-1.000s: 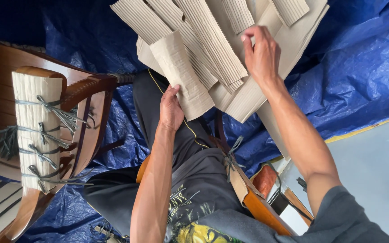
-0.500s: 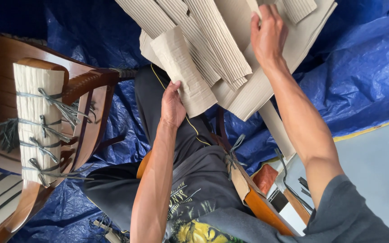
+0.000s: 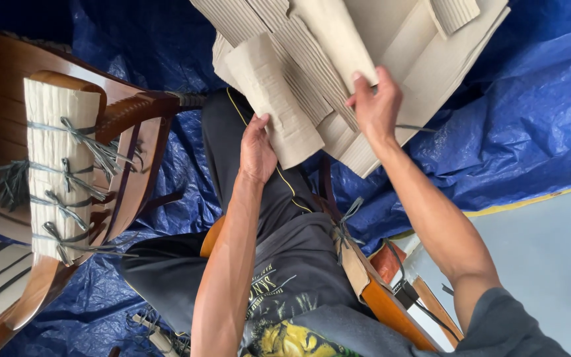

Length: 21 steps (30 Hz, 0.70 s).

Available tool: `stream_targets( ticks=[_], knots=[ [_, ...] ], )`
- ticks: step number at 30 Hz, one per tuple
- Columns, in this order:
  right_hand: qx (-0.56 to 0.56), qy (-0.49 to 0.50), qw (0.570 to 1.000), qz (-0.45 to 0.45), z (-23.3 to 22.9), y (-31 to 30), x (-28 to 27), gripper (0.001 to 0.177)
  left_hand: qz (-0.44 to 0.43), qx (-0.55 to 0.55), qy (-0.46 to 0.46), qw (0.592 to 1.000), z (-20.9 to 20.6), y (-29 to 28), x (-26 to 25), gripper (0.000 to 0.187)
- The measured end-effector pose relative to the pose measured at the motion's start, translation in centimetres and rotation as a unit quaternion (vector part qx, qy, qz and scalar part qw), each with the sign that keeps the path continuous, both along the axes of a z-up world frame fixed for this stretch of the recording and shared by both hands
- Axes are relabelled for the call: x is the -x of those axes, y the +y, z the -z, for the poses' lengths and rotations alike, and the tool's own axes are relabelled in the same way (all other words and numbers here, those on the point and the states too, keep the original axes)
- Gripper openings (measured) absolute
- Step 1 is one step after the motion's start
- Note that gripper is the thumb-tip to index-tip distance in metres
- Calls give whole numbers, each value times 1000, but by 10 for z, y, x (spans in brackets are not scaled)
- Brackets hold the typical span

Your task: Wrapping cardboard protectors around the frame of a wooden chair and securing them with plastic zip ties.

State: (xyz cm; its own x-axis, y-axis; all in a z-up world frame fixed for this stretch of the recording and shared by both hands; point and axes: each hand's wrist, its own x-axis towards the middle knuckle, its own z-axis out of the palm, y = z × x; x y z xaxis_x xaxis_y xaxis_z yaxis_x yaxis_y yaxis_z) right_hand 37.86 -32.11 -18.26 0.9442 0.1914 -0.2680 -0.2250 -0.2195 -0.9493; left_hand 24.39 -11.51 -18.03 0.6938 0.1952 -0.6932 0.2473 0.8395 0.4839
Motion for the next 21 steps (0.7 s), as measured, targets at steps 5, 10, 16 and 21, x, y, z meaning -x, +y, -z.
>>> stream_targets(
  ticks=[5,10,16,21],
  knots=[
    [48,-44,996,62,-12,-11,4,25,-7,7,-32,999,8,0,2,53],
    [65,-18,998,-10,-16,-10,47,24,-8,3,-24,1000,4,0,2,54],
    [143,-173,974,-13,-10,-32,64,20,7,1,-10,1000,0,2,2,57],
    [186,-195,963,-20,-11,-43,68,25,17,-3,-17,1000,-4,-1,0,57]
  ],
)
